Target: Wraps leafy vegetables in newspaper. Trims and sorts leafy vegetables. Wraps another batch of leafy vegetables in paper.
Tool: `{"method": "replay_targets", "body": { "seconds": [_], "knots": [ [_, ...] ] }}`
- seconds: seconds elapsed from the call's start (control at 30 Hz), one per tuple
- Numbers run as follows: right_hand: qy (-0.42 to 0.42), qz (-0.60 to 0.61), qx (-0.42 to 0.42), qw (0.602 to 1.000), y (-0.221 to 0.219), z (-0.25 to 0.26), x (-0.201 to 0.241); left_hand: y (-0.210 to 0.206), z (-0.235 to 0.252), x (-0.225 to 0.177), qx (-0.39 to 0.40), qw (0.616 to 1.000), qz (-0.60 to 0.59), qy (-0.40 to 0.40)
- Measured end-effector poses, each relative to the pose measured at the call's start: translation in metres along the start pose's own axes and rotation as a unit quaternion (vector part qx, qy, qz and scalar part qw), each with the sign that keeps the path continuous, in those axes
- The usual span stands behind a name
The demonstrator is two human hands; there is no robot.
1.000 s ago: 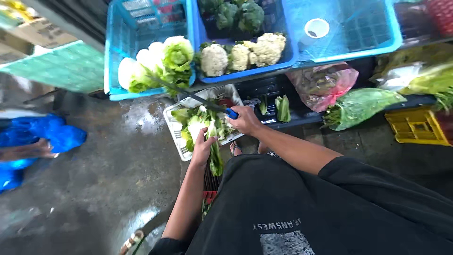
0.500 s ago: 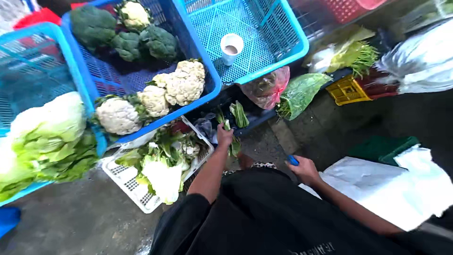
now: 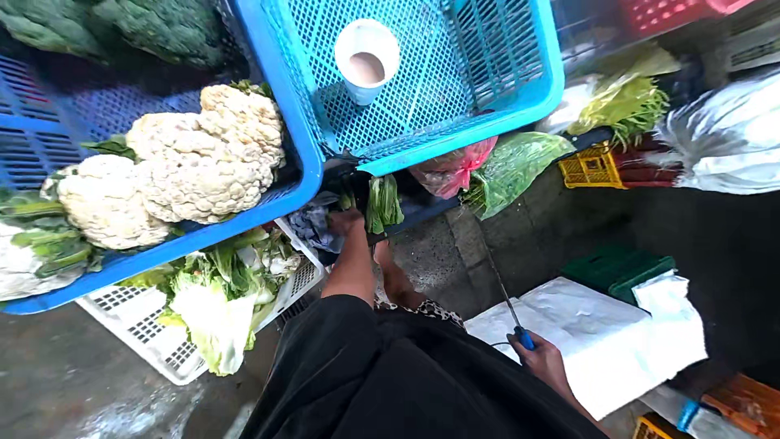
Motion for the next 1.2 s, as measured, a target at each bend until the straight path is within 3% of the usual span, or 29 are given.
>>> {"method": "replay_targets", "body": {
  "seconds": [0.17,0.27,0.37,0.5,0.6,0.7,0.83,0.9,1.0,1.1,1.2],
  "knots": [
    [0.010,-0.024,0.012,1.000,0.010,0.016,0.010,-0.006,0.022,0.001,0.083,0.988,0.116,-0.055],
    [0.041,-0.058,0.015,0.997,0.019,0.028,0.022,0.007,0.010,-0.003,0.078,0.992,0.087,-0.057],
    [0.055,-0.081,0.044,0.994,0.017,0.038,0.044,0.048,-0.018,-0.002,0.039,0.990,-0.003,-0.134],
    [0.111,-0.134,0.077,0.982,0.011,0.042,0.089,0.138,-0.084,-0.015,0.005,0.970,-0.070,-0.231],
    [0.165,-0.134,0.116,0.970,0.000,0.037,0.130,0.222,-0.142,-0.022,-0.018,0.924,-0.218,-0.315],
    [0.248,-0.129,0.141,0.950,-0.013,0.012,0.178,0.292,-0.190,-0.009,-0.031,0.852,-0.391,-0.346],
    [0.382,-0.115,0.164,0.902,-0.034,-0.047,0.246,0.339,-0.228,0.024,0.027,0.745,-0.588,-0.313],
    [0.432,-0.096,0.188,0.877,-0.047,-0.087,0.278,0.351,-0.239,0.045,0.044,0.727,-0.618,-0.295],
    [0.474,-0.086,0.268,0.834,-0.078,-0.142,0.322,0.362,-0.241,0.079,0.078,0.739,-0.613,-0.269],
    [0.497,-0.131,0.297,0.804,-0.120,-0.184,0.352,0.361,-0.236,0.123,0.088,0.811,-0.550,-0.179],
    [0.493,-0.164,0.302,0.800,-0.161,-0.217,0.369,0.366,-0.232,0.151,0.114,0.849,-0.479,-0.192]
  ]
}}
Point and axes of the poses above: each hand's wrist, its own z-axis towards the middle knuckle, its own y-axis out of the back of the hand, x = y × z, the point moved 6 cm from there along z, towards the middle knuckle, and after that the axes turned 12 degrees about -y, right-handed, at the moved point
